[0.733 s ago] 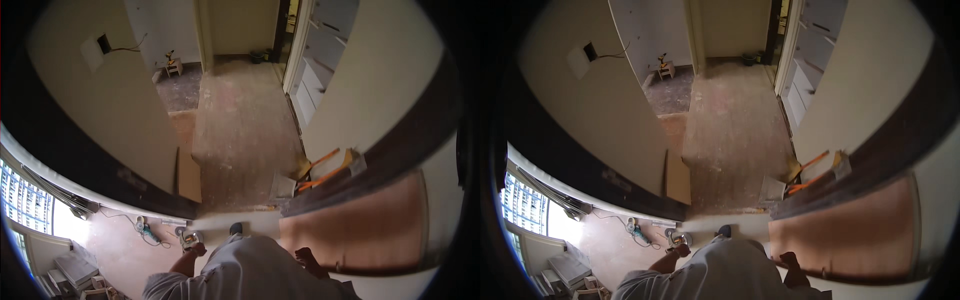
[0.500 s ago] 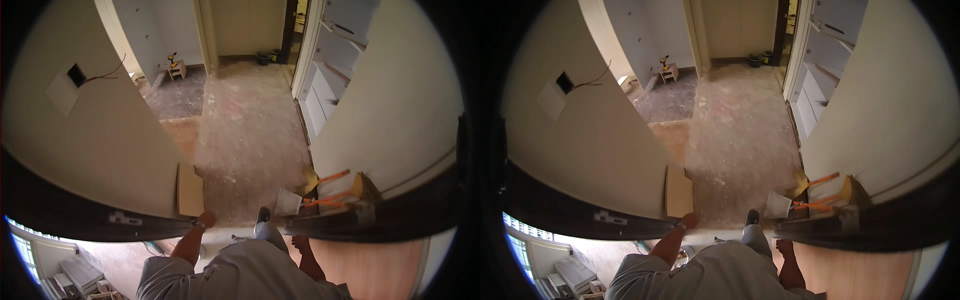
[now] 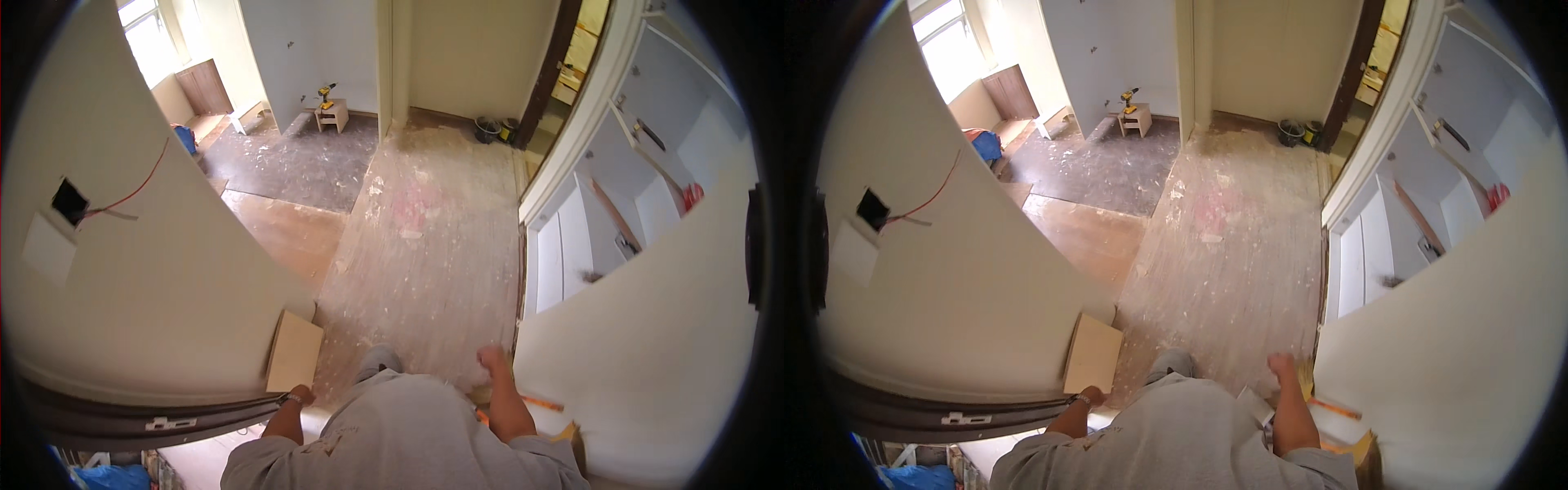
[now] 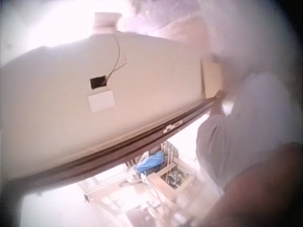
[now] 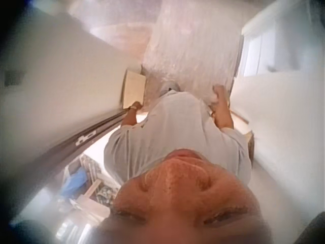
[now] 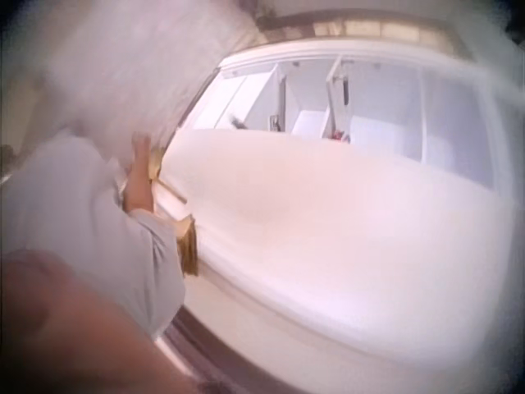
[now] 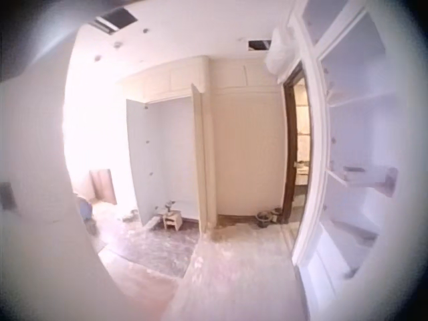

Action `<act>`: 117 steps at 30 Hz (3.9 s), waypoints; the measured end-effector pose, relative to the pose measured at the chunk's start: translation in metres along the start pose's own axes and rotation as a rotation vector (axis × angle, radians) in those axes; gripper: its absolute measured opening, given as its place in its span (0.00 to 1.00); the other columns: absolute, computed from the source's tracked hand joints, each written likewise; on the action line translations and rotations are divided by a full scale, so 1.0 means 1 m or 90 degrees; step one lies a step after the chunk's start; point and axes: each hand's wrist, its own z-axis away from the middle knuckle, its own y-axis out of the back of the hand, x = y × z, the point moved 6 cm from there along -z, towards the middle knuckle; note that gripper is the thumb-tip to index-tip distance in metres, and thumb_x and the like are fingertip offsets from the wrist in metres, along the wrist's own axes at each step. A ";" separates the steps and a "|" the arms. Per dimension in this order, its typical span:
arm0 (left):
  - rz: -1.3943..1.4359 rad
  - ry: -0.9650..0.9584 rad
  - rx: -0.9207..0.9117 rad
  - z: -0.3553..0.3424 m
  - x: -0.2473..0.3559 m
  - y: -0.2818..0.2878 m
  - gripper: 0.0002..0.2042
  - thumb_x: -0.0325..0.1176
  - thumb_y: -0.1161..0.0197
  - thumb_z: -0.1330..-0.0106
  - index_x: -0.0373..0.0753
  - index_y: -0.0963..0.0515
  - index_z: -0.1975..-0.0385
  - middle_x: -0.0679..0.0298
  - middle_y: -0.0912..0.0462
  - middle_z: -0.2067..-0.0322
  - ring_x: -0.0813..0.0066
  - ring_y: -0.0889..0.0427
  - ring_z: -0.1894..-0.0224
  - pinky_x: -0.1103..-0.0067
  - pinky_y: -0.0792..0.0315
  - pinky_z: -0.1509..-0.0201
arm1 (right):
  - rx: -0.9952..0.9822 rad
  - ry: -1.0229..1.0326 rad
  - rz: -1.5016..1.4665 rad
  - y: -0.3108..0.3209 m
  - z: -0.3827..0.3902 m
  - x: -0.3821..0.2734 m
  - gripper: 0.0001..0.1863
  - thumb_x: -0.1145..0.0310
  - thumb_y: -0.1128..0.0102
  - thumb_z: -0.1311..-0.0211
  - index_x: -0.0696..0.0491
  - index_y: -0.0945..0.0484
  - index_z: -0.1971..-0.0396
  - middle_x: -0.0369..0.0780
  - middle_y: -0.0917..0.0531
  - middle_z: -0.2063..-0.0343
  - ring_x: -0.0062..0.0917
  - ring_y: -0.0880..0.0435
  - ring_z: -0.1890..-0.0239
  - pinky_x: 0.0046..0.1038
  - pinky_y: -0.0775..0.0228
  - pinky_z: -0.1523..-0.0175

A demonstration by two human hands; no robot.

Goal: The person secures a cabinet door hinge to the frame of a white cabinet using a screwdriver and a power drill. They drive screws into the hinge mechanism and the cabinet wall to attach the door.

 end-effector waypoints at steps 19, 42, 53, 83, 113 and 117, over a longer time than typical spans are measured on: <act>0.416 -0.152 0.286 -0.280 0.125 0.478 0.14 0.41 0.43 0.42 0.37 0.19 0.68 0.51 0.19 0.62 0.52 0.20 0.59 0.65 0.26 0.55 | -0.434 -0.129 -0.298 0.089 -0.261 0.075 0.12 0.63 0.41 0.41 0.57 0.18 0.72 0.40 0.17 0.77 0.26 0.18 0.76 0.31 0.28 0.72; 0.739 0.328 0.178 -0.548 -0.050 0.692 0.14 0.31 0.40 0.42 0.24 0.23 0.63 0.56 0.19 0.77 0.68 0.18 0.76 0.76 0.25 0.74 | 0.078 0.160 -0.533 0.569 -1.330 -0.074 0.14 0.57 0.42 0.47 0.53 0.19 0.69 0.47 0.17 0.70 0.38 0.18 0.65 0.35 0.27 0.59; 0.026 0.135 0.392 -0.732 -0.273 1.076 0.16 0.41 0.39 0.42 0.34 0.19 0.63 0.61 0.16 0.71 0.73 0.17 0.73 0.76 0.24 0.68 | -0.444 -0.282 -0.713 0.377 -1.426 0.021 0.13 0.58 0.33 0.51 0.51 0.18 0.71 0.37 0.18 0.79 0.22 0.22 0.81 0.27 0.33 0.79; 0.768 0.105 1.094 -0.807 -0.392 1.775 0.32 0.35 0.38 0.35 0.28 0.46 0.38 0.64 0.27 0.53 0.77 0.28 0.56 0.80 0.33 0.51 | -0.173 -0.164 -0.326 0.541 -1.786 0.082 0.11 0.60 0.44 0.46 0.52 0.19 0.72 0.46 0.17 0.72 0.40 0.18 0.68 0.39 0.29 0.64; 0.590 0.317 0.763 -0.871 -0.200 1.708 0.21 0.26 0.46 0.34 0.30 0.36 0.41 0.53 0.24 0.50 0.69 0.23 0.52 0.78 0.30 0.47 | -0.192 -0.195 -0.434 0.719 -2.069 0.206 0.12 0.64 0.40 0.45 0.60 0.21 0.74 0.38 0.21 0.81 0.21 0.25 0.82 0.23 0.31 0.73; 0.609 0.225 0.693 -0.908 -0.180 1.591 0.12 0.23 0.45 0.38 0.32 0.25 0.55 0.59 0.18 0.61 0.70 0.21 0.57 0.75 0.29 0.51 | -0.200 -0.235 -0.584 0.696 -2.059 0.193 0.13 0.63 0.41 0.45 0.60 0.21 0.74 0.38 0.22 0.83 0.21 0.25 0.82 0.24 0.33 0.76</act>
